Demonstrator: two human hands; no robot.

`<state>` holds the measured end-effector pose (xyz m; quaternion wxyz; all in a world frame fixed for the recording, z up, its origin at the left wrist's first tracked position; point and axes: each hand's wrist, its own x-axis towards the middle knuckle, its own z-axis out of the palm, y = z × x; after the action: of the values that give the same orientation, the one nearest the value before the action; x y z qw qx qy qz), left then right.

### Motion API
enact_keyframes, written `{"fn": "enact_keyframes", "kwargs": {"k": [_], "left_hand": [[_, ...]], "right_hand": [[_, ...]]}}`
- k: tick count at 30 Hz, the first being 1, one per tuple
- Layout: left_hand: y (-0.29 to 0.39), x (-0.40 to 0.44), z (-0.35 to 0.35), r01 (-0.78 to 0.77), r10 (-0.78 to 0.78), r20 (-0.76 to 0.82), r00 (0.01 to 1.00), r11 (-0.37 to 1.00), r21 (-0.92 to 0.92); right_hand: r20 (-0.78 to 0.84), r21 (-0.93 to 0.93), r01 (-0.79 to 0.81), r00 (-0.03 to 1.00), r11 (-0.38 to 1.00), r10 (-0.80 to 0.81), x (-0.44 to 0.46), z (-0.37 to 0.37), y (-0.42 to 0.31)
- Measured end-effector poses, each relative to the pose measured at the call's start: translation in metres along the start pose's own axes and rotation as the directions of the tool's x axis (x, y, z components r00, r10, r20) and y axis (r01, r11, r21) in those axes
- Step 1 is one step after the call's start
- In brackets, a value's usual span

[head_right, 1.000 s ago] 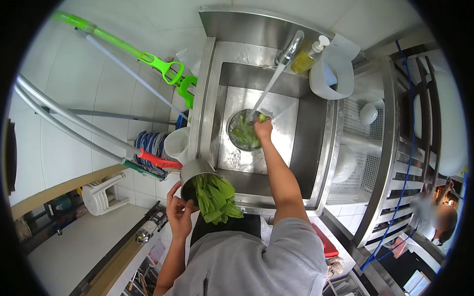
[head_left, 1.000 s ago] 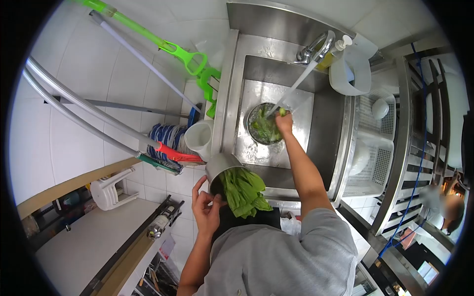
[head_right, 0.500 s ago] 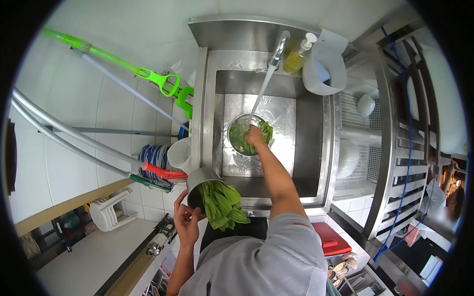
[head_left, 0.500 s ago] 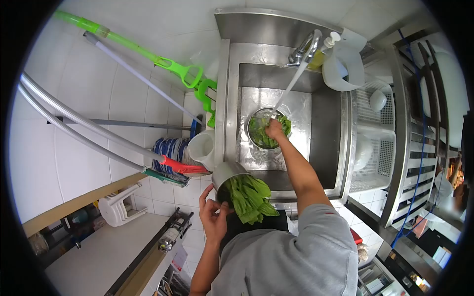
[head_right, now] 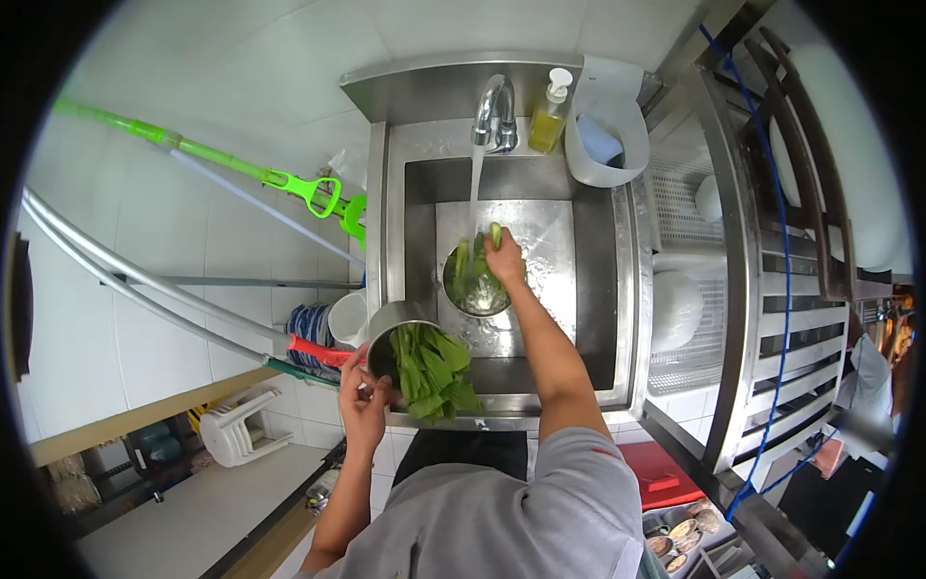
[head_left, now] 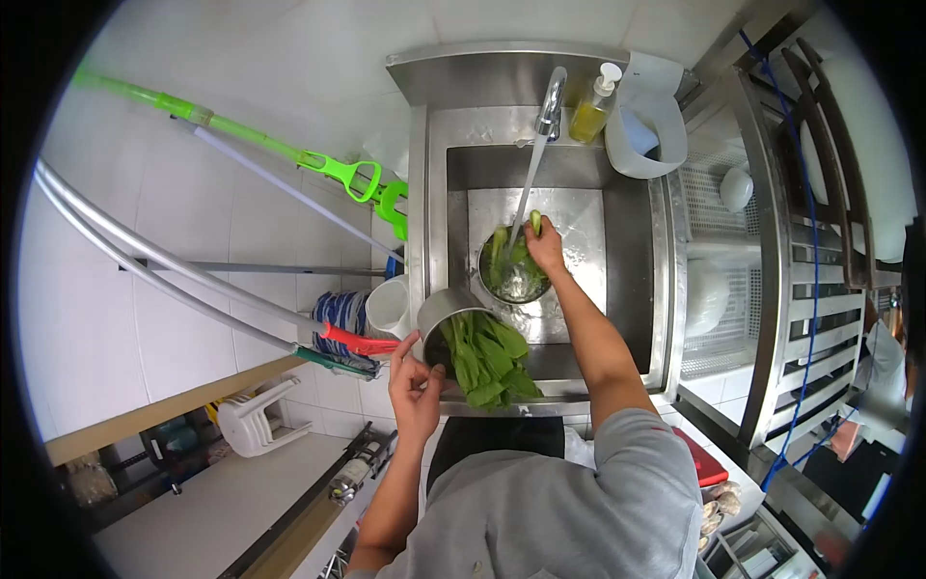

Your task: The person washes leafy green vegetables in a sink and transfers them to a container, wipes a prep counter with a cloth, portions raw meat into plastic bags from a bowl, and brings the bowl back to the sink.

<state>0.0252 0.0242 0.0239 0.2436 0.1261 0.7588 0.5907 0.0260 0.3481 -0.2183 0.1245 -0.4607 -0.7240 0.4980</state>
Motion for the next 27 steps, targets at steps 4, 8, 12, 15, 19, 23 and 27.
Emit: {"fn": "enact_keyframes", "kwargs": {"k": [4, 8, 12, 15, 19, 23, 27], "left_hand": [[-0.007, -0.008, -0.004, 0.051, -0.052, -0.011, 0.999, 0.997, -0.065], [-0.001, -0.017, 0.003, 0.077, -0.080, -0.060, 0.995, 0.996, -0.048], [-0.007, -0.014, 0.003, 0.064, -0.072, -0.091, 0.993, 0.994, -0.092], [0.000, -0.015, 0.005, 0.110, -0.119, -0.078, 0.990, 0.988, -0.107], [-0.002, -0.008, 0.003, 0.090, -0.099, -0.061, 0.993, 0.987, -0.136], [0.011, 0.000, 0.016, 0.023, -0.029, -0.029, 0.999, 0.981, -0.192], [0.008, 0.002, 0.019, 0.056, -0.054, 0.015, 0.998, 0.973, -0.222]], "right_hand": [[0.054, -0.145, -0.103, 0.992, 0.984, 0.112, 0.017, 0.081, 0.028], [0.011, -0.021, -0.332, 0.943, 0.943, 0.332, 0.002, 0.152, 0.086], [0.522, 0.506, -0.635, 0.764, 0.584, 0.379, 0.044, 0.196, 0.186], [0.692, 0.543, -0.735, 0.665, 0.406, 0.280, 0.035, 0.135, 0.133], [0.566, 0.646, -0.384, 0.821, 0.660, -0.076, -0.026, 0.016, 0.024], [0.518, 0.655, -0.273, 0.841, 0.705, -0.156, -0.048, -0.037, -0.055], [0.455, 0.771, -0.307, 0.878, 0.558, -0.146, -0.030, -0.051, -0.121]]}}
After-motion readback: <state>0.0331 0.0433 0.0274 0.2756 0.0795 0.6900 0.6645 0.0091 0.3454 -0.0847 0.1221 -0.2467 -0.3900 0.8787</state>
